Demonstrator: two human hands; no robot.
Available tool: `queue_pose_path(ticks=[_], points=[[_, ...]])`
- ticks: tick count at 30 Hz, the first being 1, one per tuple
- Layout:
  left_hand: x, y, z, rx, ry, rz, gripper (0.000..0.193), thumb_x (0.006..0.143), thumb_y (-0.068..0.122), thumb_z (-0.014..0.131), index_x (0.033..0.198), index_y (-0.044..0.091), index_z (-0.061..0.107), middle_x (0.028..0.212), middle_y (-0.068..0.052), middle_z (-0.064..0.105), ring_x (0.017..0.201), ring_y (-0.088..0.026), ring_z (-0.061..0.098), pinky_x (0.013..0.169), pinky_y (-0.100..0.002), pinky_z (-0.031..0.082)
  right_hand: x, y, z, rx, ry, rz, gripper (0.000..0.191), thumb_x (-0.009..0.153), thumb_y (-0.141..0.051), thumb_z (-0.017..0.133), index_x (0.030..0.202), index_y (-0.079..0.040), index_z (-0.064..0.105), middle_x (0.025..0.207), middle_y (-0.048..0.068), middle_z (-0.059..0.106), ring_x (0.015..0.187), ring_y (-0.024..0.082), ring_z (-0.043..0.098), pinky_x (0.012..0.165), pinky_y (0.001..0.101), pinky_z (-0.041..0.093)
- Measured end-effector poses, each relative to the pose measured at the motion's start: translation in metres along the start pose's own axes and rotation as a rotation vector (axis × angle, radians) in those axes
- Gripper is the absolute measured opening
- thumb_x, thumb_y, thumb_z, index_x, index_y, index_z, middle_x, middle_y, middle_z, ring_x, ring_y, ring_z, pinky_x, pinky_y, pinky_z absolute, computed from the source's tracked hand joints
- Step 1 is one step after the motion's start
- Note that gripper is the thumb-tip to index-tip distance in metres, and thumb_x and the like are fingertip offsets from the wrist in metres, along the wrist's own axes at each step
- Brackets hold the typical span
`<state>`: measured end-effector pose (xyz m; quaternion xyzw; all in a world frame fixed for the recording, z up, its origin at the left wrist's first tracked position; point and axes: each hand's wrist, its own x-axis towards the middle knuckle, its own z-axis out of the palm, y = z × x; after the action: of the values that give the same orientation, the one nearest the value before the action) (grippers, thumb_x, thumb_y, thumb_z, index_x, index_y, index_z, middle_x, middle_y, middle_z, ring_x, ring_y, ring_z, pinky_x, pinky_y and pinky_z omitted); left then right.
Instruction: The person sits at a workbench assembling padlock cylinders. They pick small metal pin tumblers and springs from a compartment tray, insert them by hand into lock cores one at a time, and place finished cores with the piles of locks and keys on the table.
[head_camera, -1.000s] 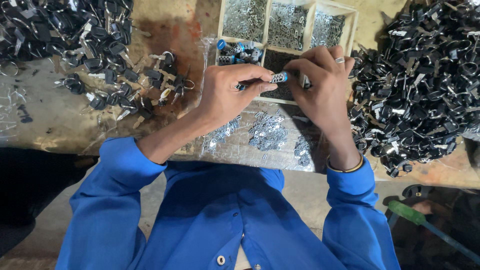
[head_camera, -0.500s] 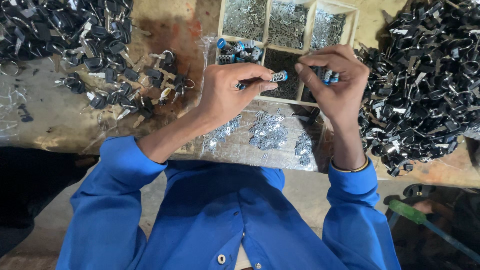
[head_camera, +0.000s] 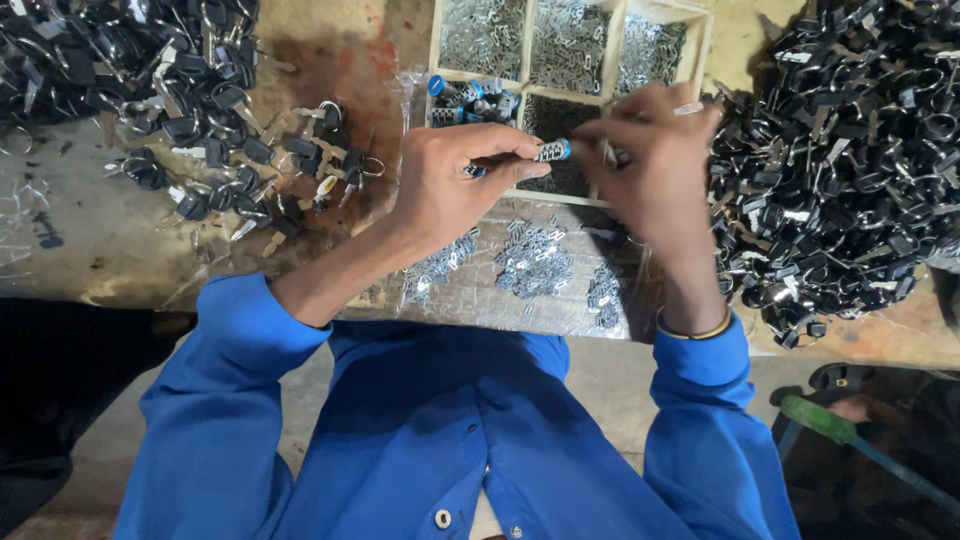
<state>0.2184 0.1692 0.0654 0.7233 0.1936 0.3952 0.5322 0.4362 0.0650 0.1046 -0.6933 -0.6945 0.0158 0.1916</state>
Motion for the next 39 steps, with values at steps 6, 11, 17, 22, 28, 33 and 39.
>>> queue_pose_path(ticks=[6, 11, 17, 22, 28, 33, 39], points=[[0.000, 0.003, -0.002, 0.000, -0.006, -0.026, 0.012, 0.091, 0.000, 0.082, 0.101, -0.001, 0.076, 0.101, -0.010, 0.079, 0.092, -0.015, 0.079, 0.081, -0.027, 0.066, 0.001, -0.009, -0.002, 0.001, -0.027, -0.018, 0.011, 0.096, -0.019, 0.086, 0.104, -0.017, 0.079, 0.103, 0.000, 0.062, 0.105, 0.024, 0.053, 0.090, 0.0429, 0.030], [0.002, 0.002, -0.002, -0.016, -0.013, -0.021, 0.014, 0.091, 0.000, 0.083, 0.103, -0.002, 0.076, 0.102, -0.010, 0.079, 0.093, -0.016, 0.079, 0.080, -0.027, 0.067, 0.002, -0.009, -0.010, 0.132, -0.049, -0.044, 0.007, 0.101, -0.012, 0.078, 0.108, -0.013, 0.077, 0.105, 0.002, 0.062, 0.105, 0.024, 0.051, 0.091, 0.0409, 0.028], [0.001, 0.000, -0.001, -0.014, -0.018, -0.027, 0.014, 0.091, -0.001, 0.082, 0.103, -0.002, 0.075, 0.101, -0.010, 0.079, 0.092, -0.016, 0.079, 0.080, -0.027, 0.067, 0.004, -0.010, -0.010, 0.154, -0.027, 0.042, 0.013, 0.102, -0.013, 0.083, 0.102, -0.006, 0.071, 0.104, 0.005, 0.066, 0.100, 0.027, 0.053, 0.091, 0.0425, 0.032], [0.001, 0.000, -0.001, -0.006, -0.018, -0.020, 0.014, 0.091, -0.001, 0.082, 0.103, -0.002, 0.076, 0.101, -0.010, 0.079, 0.092, -0.016, 0.079, 0.079, -0.027, 0.067, 0.004, -0.014, -0.010, 0.431, 0.006, 0.026, 0.012, 0.105, -0.007, 0.079, 0.109, -0.002, 0.068, 0.108, 0.008, 0.069, 0.104, 0.025, 0.062, 0.094, 0.0373, 0.047], [0.002, -0.001, -0.001, 0.022, -0.007, -0.012, 0.014, 0.090, 0.002, 0.084, 0.101, -0.001, 0.076, 0.100, -0.009, 0.079, 0.090, -0.016, 0.079, 0.077, -0.027, 0.066, 0.006, -0.025, -0.009, 0.451, 0.006, 0.009, 0.012, 0.103, 0.000, 0.077, 0.112, -0.001, 0.069, 0.108, 0.011, 0.069, 0.100, 0.026, 0.068, 0.085, 0.0361, 0.054], [0.002, 0.000, 0.000, 0.067, 0.008, 0.031, 0.015, 0.090, 0.004, 0.085, 0.101, 0.001, 0.076, 0.101, -0.010, 0.079, 0.091, -0.018, 0.079, 0.076, -0.028, 0.065, 0.006, -0.037, -0.011, 0.242, 0.045, -0.087, 0.016, 0.102, 0.001, 0.077, 0.116, -0.002, 0.069, 0.109, 0.011, 0.067, 0.101, 0.029, 0.065, 0.087, 0.0393, 0.052], [0.001, 0.000, 0.000, 0.129, -0.008, 0.036, 0.015, 0.088, 0.004, 0.086, 0.100, 0.000, 0.077, 0.098, -0.011, 0.079, 0.087, -0.019, 0.079, 0.071, -0.029, 0.062, 0.005, -0.033, -0.016, 0.152, -0.014, -0.179, 0.022, 0.097, 0.001, 0.076, 0.119, -0.003, 0.072, 0.109, 0.010, 0.065, 0.101, 0.029, 0.063, 0.088, 0.0401, 0.050]])
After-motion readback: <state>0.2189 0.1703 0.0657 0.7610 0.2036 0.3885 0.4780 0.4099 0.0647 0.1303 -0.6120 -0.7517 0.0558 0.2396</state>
